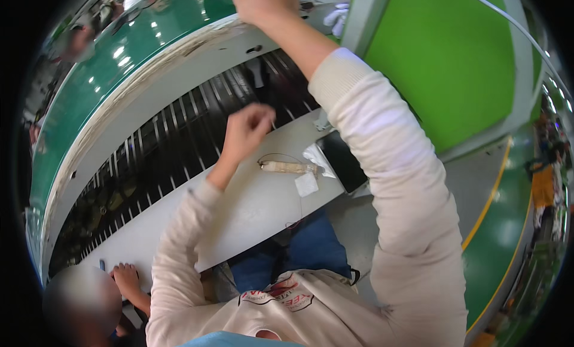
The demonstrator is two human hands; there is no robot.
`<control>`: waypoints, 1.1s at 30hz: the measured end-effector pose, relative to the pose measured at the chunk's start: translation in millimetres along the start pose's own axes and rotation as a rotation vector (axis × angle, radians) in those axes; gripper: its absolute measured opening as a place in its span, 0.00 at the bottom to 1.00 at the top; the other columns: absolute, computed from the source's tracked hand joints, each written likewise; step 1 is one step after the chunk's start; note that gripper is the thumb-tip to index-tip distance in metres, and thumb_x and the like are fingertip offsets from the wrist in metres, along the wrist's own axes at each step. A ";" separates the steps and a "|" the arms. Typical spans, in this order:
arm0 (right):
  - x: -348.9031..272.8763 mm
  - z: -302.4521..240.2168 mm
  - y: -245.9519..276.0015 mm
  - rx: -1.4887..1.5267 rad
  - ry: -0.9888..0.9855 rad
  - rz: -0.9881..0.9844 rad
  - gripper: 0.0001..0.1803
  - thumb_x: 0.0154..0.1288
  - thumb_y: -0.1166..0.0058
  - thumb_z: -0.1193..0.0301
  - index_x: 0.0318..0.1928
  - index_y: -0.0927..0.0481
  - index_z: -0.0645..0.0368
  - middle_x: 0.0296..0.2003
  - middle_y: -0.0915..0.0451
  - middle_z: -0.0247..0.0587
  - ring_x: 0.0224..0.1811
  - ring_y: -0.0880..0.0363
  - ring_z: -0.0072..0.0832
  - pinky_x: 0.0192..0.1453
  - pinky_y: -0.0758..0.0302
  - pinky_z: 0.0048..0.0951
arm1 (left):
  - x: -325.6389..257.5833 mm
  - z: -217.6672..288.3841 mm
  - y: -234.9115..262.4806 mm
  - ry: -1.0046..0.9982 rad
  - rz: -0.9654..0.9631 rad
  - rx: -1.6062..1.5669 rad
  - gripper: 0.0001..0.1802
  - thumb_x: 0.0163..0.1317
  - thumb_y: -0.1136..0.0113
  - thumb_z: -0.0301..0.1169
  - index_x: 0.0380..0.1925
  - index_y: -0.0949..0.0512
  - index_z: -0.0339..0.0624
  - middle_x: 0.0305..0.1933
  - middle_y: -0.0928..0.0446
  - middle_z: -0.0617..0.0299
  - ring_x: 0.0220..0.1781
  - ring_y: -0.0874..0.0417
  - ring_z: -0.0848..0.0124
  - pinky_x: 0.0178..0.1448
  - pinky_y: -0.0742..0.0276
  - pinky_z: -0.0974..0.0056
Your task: The recorder is inspecting and assembling components of shoes at a factory workstation.
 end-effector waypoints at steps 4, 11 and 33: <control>-0.2 2.7 20.5 0.043 0.014 -0.021 0.23 0.79 0.43 0.48 0.40 0.09 0.55 0.39 0.10 0.58 0.46 0.12 0.62 0.52 0.17 0.60 | 49.4 -15.1 -16.4 0.017 0.194 0.424 0.34 0.65 0.24 0.51 0.69 0.20 0.59 0.76 0.26 0.43 0.69 0.17 0.42 0.65 0.15 0.43; 7.0 -2.6 1.5 0.105 -0.001 -0.056 0.23 0.77 0.41 0.48 0.41 0.08 0.55 0.40 0.10 0.58 0.46 0.11 0.60 0.55 0.16 0.57 | 76.5 -62.6 -71.9 0.054 -0.088 0.843 0.31 0.65 0.26 0.48 0.69 0.19 0.64 0.86 0.37 0.45 0.80 0.28 0.37 0.80 0.24 0.43; 10.8 2.2 -16.2 0.012 0.096 -0.158 0.24 0.75 0.39 0.45 0.47 0.06 0.53 0.47 0.08 0.53 0.52 0.10 0.52 0.59 0.17 0.51 | -231.3 23.7 192.8 0.333 0.786 -0.789 0.19 0.79 0.48 0.32 0.58 0.20 0.29 0.56 0.14 0.40 0.51 0.06 0.47 0.45 0.01 0.45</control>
Point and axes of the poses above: each hand's wrist, its own x-axis towards the middle knuckle, its own y-axis out of the back of the hand, z = x × y, the point moved 6 cm from there along x, towards the middle knuckle
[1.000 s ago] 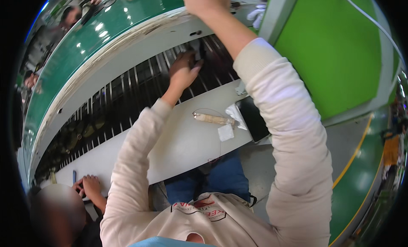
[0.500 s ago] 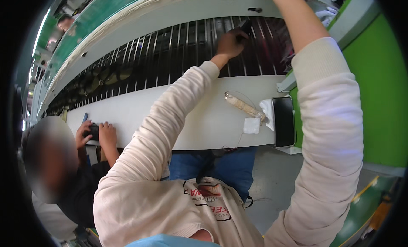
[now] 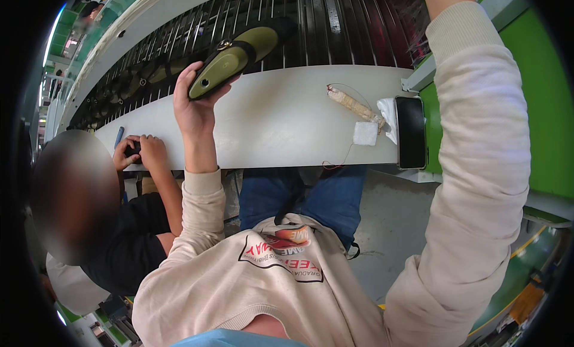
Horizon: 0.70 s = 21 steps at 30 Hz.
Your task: The recorder is inspecting and assembling components of shoes at a factory workstation.
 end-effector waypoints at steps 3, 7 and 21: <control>1.9 -0.1 0.4 -0.027 -0.014 -0.037 0.24 0.73 0.37 0.47 0.48 0.07 0.54 0.46 0.08 0.52 0.52 0.09 0.51 0.59 0.17 0.50 | -21.9 19.3 7.2 -0.060 0.022 0.026 0.18 0.79 0.47 0.31 0.60 0.20 0.28 0.56 0.14 0.42 0.52 0.07 0.51 0.48 0.02 0.47; 1.5 -1.4 5.2 -0.038 0.005 -0.074 0.23 0.71 0.37 0.48 0.48 0.08 0.54 0.44 0.08 0.53 0.51 0.09 0.53 0.57 0.16 0.52 | -52.0 43.5 -0.6 -0.399 -0.104 0.501 0.18 0.74 0.38 0.25 0.61 0.17 0.29 0.65 0.14 0.45 0.60 0.10 0.61 0.63 0.14 0.62; -103.8 15.2 23.5 1.156 -0.261 0.058 0.24 0.76 0.28 0.59 0.62 0.15 0.63 0.45 0.10 0.38 0.42 0.11 0.25 0.48 0.15 0.28 | -63.9 -20.8 -64.1 -0.584 -0.407 1.164 0.32 0.58 0.21 0.41 0.62 0.18 0.45 0.60 0.16 0.51 0.64 0.18 0.46 0.64 0.17 0.48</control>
Point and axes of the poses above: each hand's wrist, its own x-axis towards the middle knuckle, its own y-axis out of the back of the hand, z = x × y, the point moved 6 cm from there along x, towards the middle knuckle
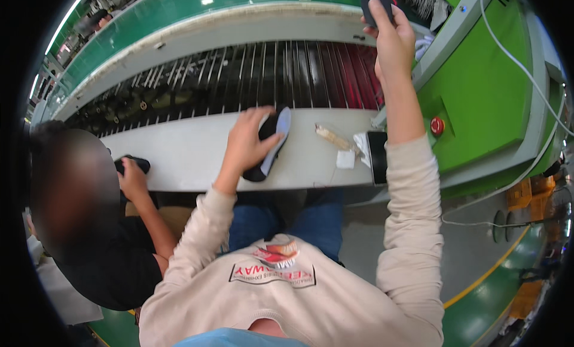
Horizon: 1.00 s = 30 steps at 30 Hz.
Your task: The recorder is inspecting and assembling components of shoes at a factory workstation.
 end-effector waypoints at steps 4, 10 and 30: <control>-121.5 9.1 -5.5 0.301 -0.244 -0.251 0.15 0.79 0.33 0.70 0.60 0.16 0.62 0.44 0.12 0.35 0.43 0.14 0.22 0.50 0.17 0.27 | 35.3 -56.6 -58.8 0.279 -0.385 -0.056 0.54 0.53 0.18 0.59 0.71 0.25 0.34 0.58 0.13 0.36 0.62 0.11 0.42 0.66 0.16 0.47; -279.2 73.5 54.5 0.204 -0.625 -0.156 0.14 0.80 0.35 0.71 0.60 0.18 0.62 0.46 0.13 0.35 0.45 0.15 0.21 0.52 0.19 0.26 | 40.0 -96.0 -71.2 0.537 -0.075 -0.922 0.30 0.69 0.26 0.41 0.60 0.17 0.26 0.46 0.11 0.57 0.43 0.13 0.72 0.48 0.16 0.65; -343.0 57.7 7.0 0.217 -0.547 -0.034 0.15 0.83 0.41 0.71 0.62 0.28 0.59 0.46 0.16 0.42 0.38 0.17 0.24 0.44 0.18 0.30 | 2.6 -2.2 20.8 0.198 0.289 -0.897 0.23 0.71 0.25 0.34 0.60 0.18 0.32 0.48 0.13 0.64 0.48 0.16 0.77 0.55 0.18 0.68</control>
Point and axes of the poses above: each hand's wrist, its own x-axis towards the middle knuckle, its own y-axis out of the back of the hand, z = x × y, the point moved 6 cm from there along x, towards the middle knuckle
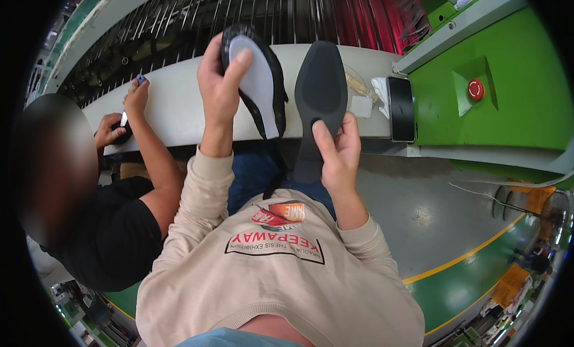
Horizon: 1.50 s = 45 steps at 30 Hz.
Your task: The recorder is inspecting and assembling components of shoes at a factory workstation.
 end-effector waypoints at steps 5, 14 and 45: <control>-28.9 -12.8 -20.4 0.033 0.098 -0.034 0.13 0.80 0.34 0.70 0.56 0.21 0.61 0.45 0.17 0.30 0.44 0.25 0.13 0.52 0.26 0.21 | -21.1 29.5 -14.5 -0.060 -0.204 -0.123 0.22 0.72 0.32 0.27 0.63 0.22 0.32 0.55 0.10 0.48 0.57 0.10 0.65 0.64 0.14 0.60; -28.1 -22.0 -53.2 0.065 0.101 -0.234 0.11 0.81 0.34 0.73 0.54 0.16 0.69 0.47 0.13 0.35 0.47 0.21 0.16 0.53 0.23 0.22 | -28.9 47.5 -15.5 0.047 -0.266 -0.356 0.27 0.76 0.38 0.37 0.67 0.23 0.27 0.55 0.12 0.43 0.58 0.09 0.59 0.66 0.14 0.55; -19.4 -34.7 -56.1 0.059 0.079 -0.308 0.08 0.81 0.35 0.74 0.47 0.16 0.69 0.46 0.12 0.38 0.44 0.21 0.18 0.50 0.23 0.22 | -33.2 51.5 -26.5 -0.061 -0.224 -0.121 0.27 0.74 0.43 0.35 0.64 0.21 0.24 0.53 0.12 0.36 0.54 0.08 0.51 0.60 0.10 0.52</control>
Point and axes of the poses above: each hand's wrist, its own x-axis towards the middle knuckle, its own y-axis out of the back of the hand, z = x × y, the point moved 6 cm from there along x, towards the middle knuckle
